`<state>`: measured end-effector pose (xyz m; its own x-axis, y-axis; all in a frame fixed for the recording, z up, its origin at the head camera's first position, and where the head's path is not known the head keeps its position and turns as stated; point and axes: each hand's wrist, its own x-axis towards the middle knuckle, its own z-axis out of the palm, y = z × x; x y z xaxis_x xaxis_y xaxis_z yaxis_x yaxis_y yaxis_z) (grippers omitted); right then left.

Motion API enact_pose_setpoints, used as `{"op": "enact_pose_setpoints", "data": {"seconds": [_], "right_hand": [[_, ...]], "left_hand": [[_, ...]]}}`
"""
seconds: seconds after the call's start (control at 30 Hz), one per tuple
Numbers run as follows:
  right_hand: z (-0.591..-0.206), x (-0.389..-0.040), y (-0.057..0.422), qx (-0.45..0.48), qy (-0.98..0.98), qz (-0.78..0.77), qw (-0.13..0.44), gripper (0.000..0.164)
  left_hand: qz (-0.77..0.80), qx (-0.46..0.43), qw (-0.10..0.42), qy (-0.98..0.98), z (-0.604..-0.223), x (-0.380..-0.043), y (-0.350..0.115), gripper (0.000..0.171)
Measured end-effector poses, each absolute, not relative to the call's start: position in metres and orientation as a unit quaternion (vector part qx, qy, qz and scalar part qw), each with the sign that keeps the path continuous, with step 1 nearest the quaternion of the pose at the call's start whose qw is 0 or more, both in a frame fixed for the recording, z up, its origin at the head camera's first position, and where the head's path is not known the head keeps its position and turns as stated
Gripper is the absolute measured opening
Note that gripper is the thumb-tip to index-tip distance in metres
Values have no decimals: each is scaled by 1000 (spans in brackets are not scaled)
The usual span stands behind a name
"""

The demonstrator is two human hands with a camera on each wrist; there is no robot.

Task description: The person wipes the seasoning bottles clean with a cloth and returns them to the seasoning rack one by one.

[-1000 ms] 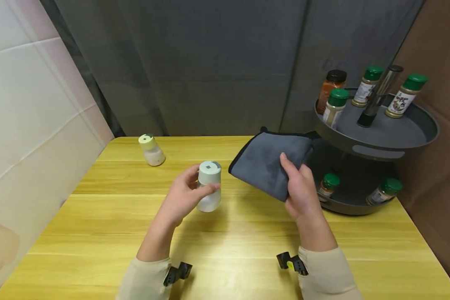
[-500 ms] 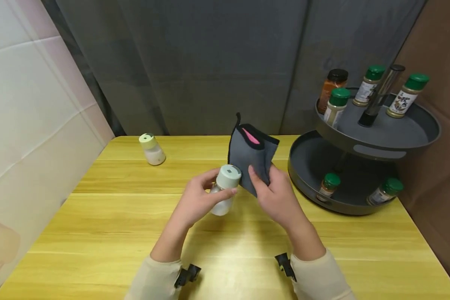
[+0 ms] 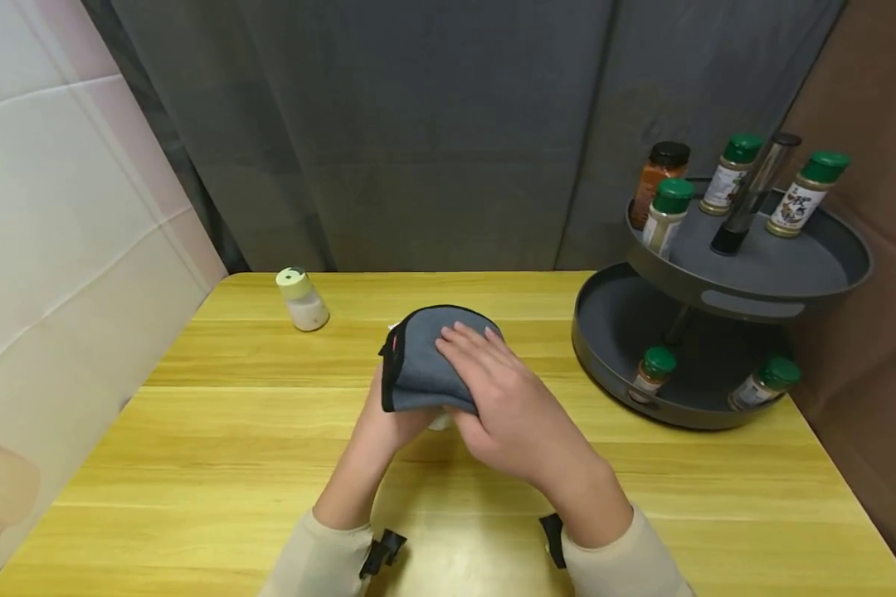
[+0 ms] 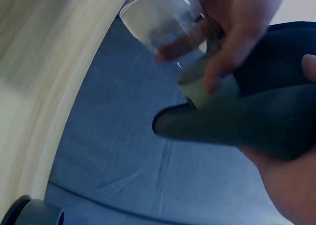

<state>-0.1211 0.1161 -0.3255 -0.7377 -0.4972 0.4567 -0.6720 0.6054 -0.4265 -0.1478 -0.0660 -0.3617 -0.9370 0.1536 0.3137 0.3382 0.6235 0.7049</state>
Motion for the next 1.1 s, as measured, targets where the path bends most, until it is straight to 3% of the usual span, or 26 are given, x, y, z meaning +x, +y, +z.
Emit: {"op": "enact_pose_setpoints", "data": {"seconds": [0.07,0.27,0.4,0.63,0.9,1.1], "right_hand": [[-324,-125,113,317,-893,284,150,57],[-329,-138,118,231,-915,316,95,60],[-334,-135,122,233,-917,313,77,62],[-323,-132,119,281,-905,299,114,58],[-316,-142,123,222,-917,325,71,55],[-314,-133,121,258,-920,278,94,56]], "left_hand": [[-443,-142,87,-881,-360,-145,-63,52],[-496,-124,50,-858,-359,-142,-58,36],[-485,-108,72,-865,-362,-146,-60,38],[-482,-139,89,-860,-362,-146,-54,43],[-471,-104,83,-872,-357,-147,-51,42],[-459,-112,120,-873,-358,-146,-53,32]]}}
